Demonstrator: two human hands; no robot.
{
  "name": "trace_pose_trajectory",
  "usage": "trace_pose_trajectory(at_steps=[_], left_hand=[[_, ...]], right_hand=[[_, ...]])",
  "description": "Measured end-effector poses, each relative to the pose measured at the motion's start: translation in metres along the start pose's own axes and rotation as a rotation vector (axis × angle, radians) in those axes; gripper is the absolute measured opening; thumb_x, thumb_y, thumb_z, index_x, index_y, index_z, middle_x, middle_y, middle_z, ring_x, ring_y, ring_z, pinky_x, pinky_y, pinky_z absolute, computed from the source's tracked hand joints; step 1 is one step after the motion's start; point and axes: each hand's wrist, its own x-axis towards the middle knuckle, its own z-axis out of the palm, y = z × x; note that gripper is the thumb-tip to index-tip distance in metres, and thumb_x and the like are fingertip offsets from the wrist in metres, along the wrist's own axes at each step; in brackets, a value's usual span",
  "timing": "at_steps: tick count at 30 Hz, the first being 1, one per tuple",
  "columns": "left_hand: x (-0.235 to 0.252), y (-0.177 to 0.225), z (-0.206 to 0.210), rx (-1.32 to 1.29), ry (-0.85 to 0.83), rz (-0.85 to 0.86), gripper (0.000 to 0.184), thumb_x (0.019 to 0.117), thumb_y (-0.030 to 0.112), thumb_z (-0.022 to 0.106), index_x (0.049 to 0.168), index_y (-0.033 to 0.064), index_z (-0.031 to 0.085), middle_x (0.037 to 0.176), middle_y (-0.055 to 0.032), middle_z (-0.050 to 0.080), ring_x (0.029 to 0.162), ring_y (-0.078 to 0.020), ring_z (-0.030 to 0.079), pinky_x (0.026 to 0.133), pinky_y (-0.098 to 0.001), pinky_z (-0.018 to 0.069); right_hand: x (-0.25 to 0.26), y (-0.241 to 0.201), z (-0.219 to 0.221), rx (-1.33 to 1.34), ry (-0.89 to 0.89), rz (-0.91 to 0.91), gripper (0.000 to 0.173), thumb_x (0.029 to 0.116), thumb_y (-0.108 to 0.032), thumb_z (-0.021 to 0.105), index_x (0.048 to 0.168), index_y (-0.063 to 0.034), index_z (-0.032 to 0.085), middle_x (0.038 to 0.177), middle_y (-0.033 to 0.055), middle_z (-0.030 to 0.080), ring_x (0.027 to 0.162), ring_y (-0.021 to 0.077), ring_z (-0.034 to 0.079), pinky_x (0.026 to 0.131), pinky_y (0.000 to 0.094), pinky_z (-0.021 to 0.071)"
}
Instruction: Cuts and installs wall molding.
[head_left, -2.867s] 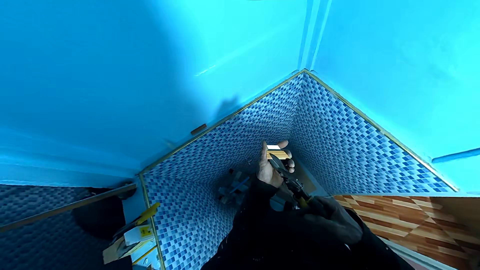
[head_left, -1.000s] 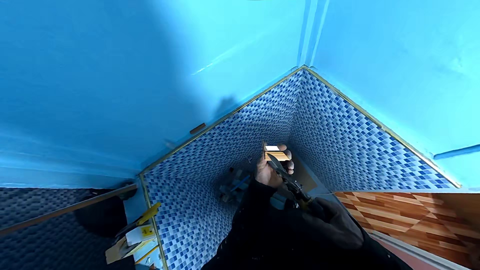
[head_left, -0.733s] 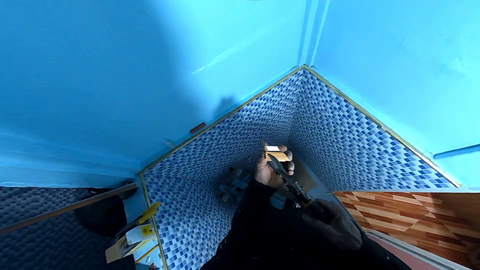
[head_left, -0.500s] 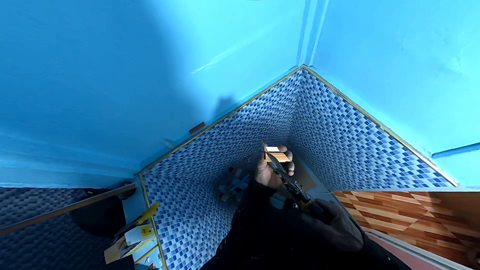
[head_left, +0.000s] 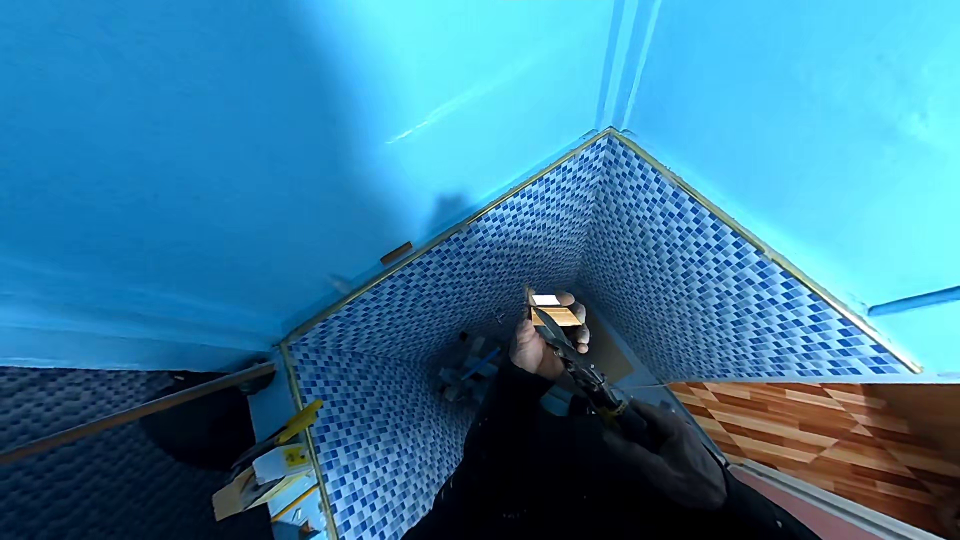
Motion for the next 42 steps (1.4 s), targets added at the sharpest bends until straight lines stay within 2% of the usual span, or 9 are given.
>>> trace_pose_trajectory(at_steps=[6,12,17,21,25,29,32,39,42], left_hand=[[-0.003,-0.001,0.004,0.015,0.01,-0.001,0.053,0.0777,0.063,0.077,0.1,0.0148,0.075,0.089,-0.0094,0.074,0.07,-0.018,0.071,0.059,-0.0274,0.0586],[-0.006,-0.001,0.002,0.003,0.041,-0.023,0.051,0.0873,0.064,0.066,0.098,0.0145,0.073,0.09,-0.0103,0.073,0.069,-0.0189,0.071,0.057,-0.0277,0.0582],[-0.009,-0.001,0.002,0.018,0.035,-0.017,0.053,0.0851,0.065,0.068,0.1,0.0138,0.074,0.091,-0.0106,0.073,0.069,-0.0187,0.07,0.057,-0.0277,0.0579],[-0.01,-0.001,0.003,0.025,0.045,-0.014,0.054,0.0953,0.064,0.054,0.099,0.0129,0.072,0.091,-0.0106,0.073,0.069,-0.0185,0.07,0.057,-0.0277,0.0579],[-0.011,0.001,0.008,0.04,0.081,-0.015,0.059,0.098,0.065,0.046,0.097,0.0127,0.073,0.088,-0.0103,0.073,0.067,-0.0184,0.07,0.056,-0.0276,0.0582],[-0.012,0.0,0.006,0.075,0.071,0.003,0.059,0.0937,0.068,0.054,0.097,0.0117,0.073,0.087,-0.01,0.073,0.066,-0.0182,0.07,0.056,-0.028,0.0587],[-0.013,-0.001,0.003,0.06,0.048,0.011,0.061,0.0998,0.064,0.043,0.098,0.011,0.073,0.089,-0.0109,0.073,0.067,-0.0191,0.071,0.057,-0.0286,0.0591],[-0.016,0.001,0.003,0.031,0.08,-0.018,0.058,0.0947,0.066,0.054,0.097,0.011,0.073,0.087,-0.0114,0.073,0.067,-0.0203,0.071,0.057,-0.0297,0.0598],[-0.015,0.002,0.005,0.053,0.106,-0.018,0.064,0.1012,0.064,0.038,0.097,0.0102,0.072,0.085,-0.011,0.073,0.066,-0.0196,0.071,0.057,-0.029,0.0595]], right_hand=[[-0.002,-0.002,0.001,0.066,-0.02,-0.002,0.024,0.0953,-0.031,0.07,0.092,-0.0082,0.064,0.068,-0.0045,0.058,0.057,-0.0005,0.053,0.051,0.0173,0.0449],[-0.004,-0.009,0.002,0.043,-0.027,0.022,0.024,0.0962,-0.032,0.068,0.095,-0.0079,0.064,0.07,-0.004,0.06,0.058,-0.0003,0.055,0.053,0.0181,0.0475],[-0.006,-0.011,0.006,-0.037,0.011,0.023,0.026,0.0948,-0.033,0.069,0.092,-0.0078,0.065,0.067,-0.0054,0.057,0.056,-0.003,0.051,0.051,0.0152,0.0442],[-0.008,-0.011,0.008,-0.057,0.029,0.002,0.026,0.095,-0.033,0.068,0.091,-0.0075,0.065,0.067,-0.0048,0.058,0.057,-0.0032,0.052,0.052,0.0152,0.0447],[-0.009,-0.012,0.01,-0.082,0.059,-0.013,0.026,0.0943,-0.033,0.069,0.089,-0.0077,0.065,0.066,-0.0045,0.057,0.056,-0.0029,0.051,0.051,0.0154,0.0436],[-0.01,-0.013,0.009,-0.046,0.045,-0.006,0.027,0.0955,-0.035,0.069,0.09,-0.009,0.065,0.068,-0.0044,0.059,0.057,-0.0008,0.055,0.051,0.0178,0.0468],[-0.01,-0.012,0.009,-0.033,0.035,-0.007,0.028,0.0962,-0.036,0.069,0.09,-0.0087,0.064,0.068,-0.0032,0.06,0.057,0.0007,0.056,0.051,0.019,0.0479],[-0.011,-0.015,0.012,-0.07,0.051,-0.008,0.028,0.0957,-0.035,0.068,0.089,-0.0084,0.065,0.066,-0.004,0.059,0.055,-0.0004,0.055,0.05,0.0182,0.0472],[-0.01,-0.015,0.013,-0.081,0.056,-0.008,0.029,0.0959,-0.036,0.068,0.089,-0.0079,0.064,0.066,-0.003,0.06,0.055,0.0004,0.056,0.05,0.0189,0.0481]])
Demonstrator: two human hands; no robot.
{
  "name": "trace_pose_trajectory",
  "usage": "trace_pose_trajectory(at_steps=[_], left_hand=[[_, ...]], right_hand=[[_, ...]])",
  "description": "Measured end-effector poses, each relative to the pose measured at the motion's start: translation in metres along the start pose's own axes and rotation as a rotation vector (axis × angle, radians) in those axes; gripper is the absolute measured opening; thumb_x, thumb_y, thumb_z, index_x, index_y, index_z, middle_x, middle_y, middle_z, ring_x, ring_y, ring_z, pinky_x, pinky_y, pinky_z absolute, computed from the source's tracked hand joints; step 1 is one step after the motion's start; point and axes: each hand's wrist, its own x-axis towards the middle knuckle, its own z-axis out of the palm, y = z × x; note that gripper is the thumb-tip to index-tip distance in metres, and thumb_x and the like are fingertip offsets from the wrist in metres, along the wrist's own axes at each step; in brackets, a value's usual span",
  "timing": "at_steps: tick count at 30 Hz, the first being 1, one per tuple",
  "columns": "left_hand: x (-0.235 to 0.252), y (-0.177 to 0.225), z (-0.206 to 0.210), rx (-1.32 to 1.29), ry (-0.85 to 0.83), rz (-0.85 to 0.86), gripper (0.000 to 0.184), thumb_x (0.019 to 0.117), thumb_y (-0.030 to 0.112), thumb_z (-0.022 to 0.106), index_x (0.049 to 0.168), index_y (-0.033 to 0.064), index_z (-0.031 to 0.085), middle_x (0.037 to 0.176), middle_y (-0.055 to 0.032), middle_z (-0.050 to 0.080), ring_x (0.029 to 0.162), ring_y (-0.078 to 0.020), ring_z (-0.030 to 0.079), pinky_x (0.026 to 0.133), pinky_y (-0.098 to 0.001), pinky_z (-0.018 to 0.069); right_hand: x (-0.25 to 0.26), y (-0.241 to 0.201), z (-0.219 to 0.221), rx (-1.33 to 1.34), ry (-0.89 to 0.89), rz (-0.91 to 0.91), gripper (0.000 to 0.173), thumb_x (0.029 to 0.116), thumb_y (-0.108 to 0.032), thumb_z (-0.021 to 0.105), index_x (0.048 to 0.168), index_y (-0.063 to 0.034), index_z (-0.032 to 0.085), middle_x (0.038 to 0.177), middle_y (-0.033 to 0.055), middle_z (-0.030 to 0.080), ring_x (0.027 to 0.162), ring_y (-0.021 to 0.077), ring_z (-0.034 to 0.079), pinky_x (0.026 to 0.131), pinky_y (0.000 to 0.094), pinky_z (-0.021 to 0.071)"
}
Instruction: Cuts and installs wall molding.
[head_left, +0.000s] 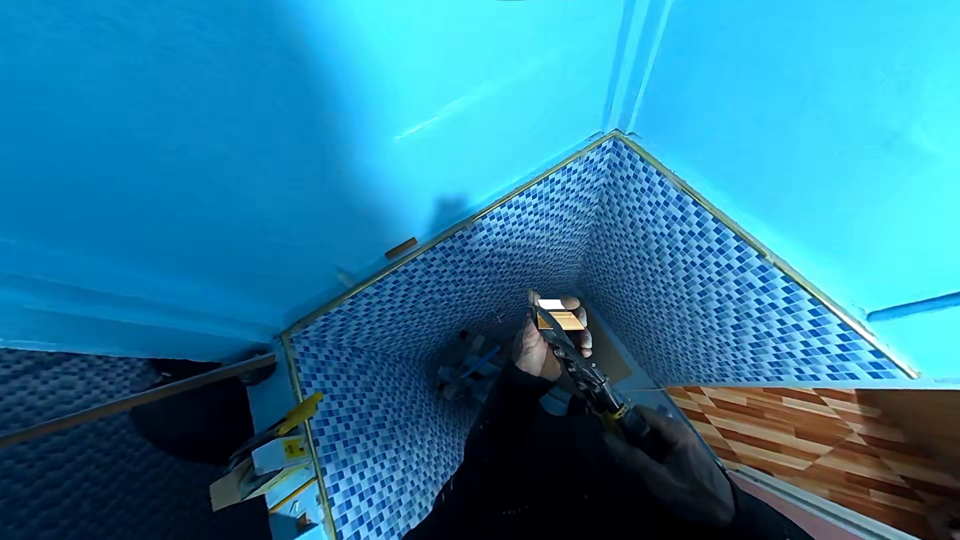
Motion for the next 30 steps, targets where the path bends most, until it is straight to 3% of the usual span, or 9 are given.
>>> trace_pose_trajectory(at_steps=[7,11,17,21,23,25,27,30], left_hand=[[0.003,0.003,0.004,0.085,0.081,-0.004,0.081,0.1057,0.058,0.007,0.096,0.0075,0.069,0.081,-0.0106,0.072,0.063,-0.0192,0.07,0.055,-0.0286,0.0591],[0.011,0.007,-0.002,0.133,0.138,0.01,0.079,0.1069,0.052,0.003,0.099,0.007,0.067,0.08,-0.0095,0.072,0.065,-0.0184,0.07,0.058,-0.0282,0.0601],[0.017,0.006,-0.014,0.137,0.188,0.044,0.08,0.1069,0.055,0.003,0.103,0.0073,0.067,0.079,-0.0093,0.072,0.063,-0.0182,0.071,0.057,-0.0287,0.0613],[0.019,0.008,-0.03,0.145,0.102,0.037,0.075,0.1069,0.056,0.006,0.115,0.0086,0.064,0.085,-0.0097,0.074,0.067,-0.018,0.072,0.061,-0.0273,0.0612],[0.02,0.011,-0.028,0.154,0.147,0.029,0.076,0.107,0.052,0.0,0.114,0.0088,0.062,0.082,-0.0094,0.072,0.064,-0.0171,0.071,0.058,-0.026,0.0598],[0.021,0.011,-0.032,0.081,0.122,0.038,0.076,0.1066,0.057,0.004,0.114,0.0114,0.064,0.085,-0.0108,0.073,0.066,-0.0179,0.071,0.057,-0.0259,0.0591],[0.023,0.01,-0.041,-0.016,0.03,0.037,0.074,0.1052,0.063,0.013,0.113,0.0138,0.069,0.091,-0.0124,0.075,0.071,-0.0195,0.073,0.061,-0.0269,0.06],[0.025,0.013,-0.048,-0.081,-0.024,0.013,0.076,0.1004,0.072,0.027,0.112,0.0121,0.072,0.093,-0.014,0.075,0.073,-0.0214,0.073,0.064,-0.0289,0.0612]], right_hand=[[0.0,-0.001,-0.001,-0.019,0.024,-0.033,0.029,0.0946,-0.036,0.07,0.087,-0.0086,0.065,0.066,-0.0049,0.059,0.056,-0.0026,0.054,0.051,0.016,0.0459],[-0.002,0.009,-0.01,0.017,-0.008,-0.066,0.03,0.0938,-0.037,0.07,0.087,-0.009,0.066,0.064,-0.0055,0.059,0.053,-0.0032,0.053,0.049,0.0155,0.0447],[-0.008,0.023,-0.019,-0.037,-0.057,0.048,0.034,0.09,-0.042,0.073,0.084,-0.0098,0.065,0.062,-0.0064,0.054,0.052,-0.003,0.047,0.048,0.0166,0.0399],[-0.012,0.03,-0.028,-0.053,-0.131,0.082,0.033,0.0899,-0.041,0.073,0.086,-0.009,0.066,0.062,-0.0051,0.054,0.053,-0.0018,0.047,0.048,0.0176,0.0402],[-0.014,0.036,-0.031,-0.083,-0.122,0.099,0.034,0.0887,-0.043,0.073,0.087,-0.0088,0.067,0.063,-0.0045,0.055,0.053,-0.0006,0.049,0.049,0.0192,0.0416],[-0.016,0.039,-0.033,-0.166,-0.1,0.122,0.035,0.0879,-0.044,0.072,0.087,-0.0092,0.067,0.063,-0.0035,0.056,0.053,0.0008,0.049,0.049,0.0208,0.0424],[-0.016,0.041,-0.037,-0.31,-0.087,0.144,0.038,0.0868,-0.045,0.071,0.086,-0.0075,0.068,0.062,0.0,0.056,0.053,0.0063,0.051,0.049,0.0263,0.0437],[-0.016,0.047,-0.04,-0.493,-0.095,0.214,0.044,0.0862,-0.048,0.069,0.086,-0.0039,0.068,0.062,0.0081,0.059,0.053,0.0219,0.058,0.05,0.0441,0.0477]])
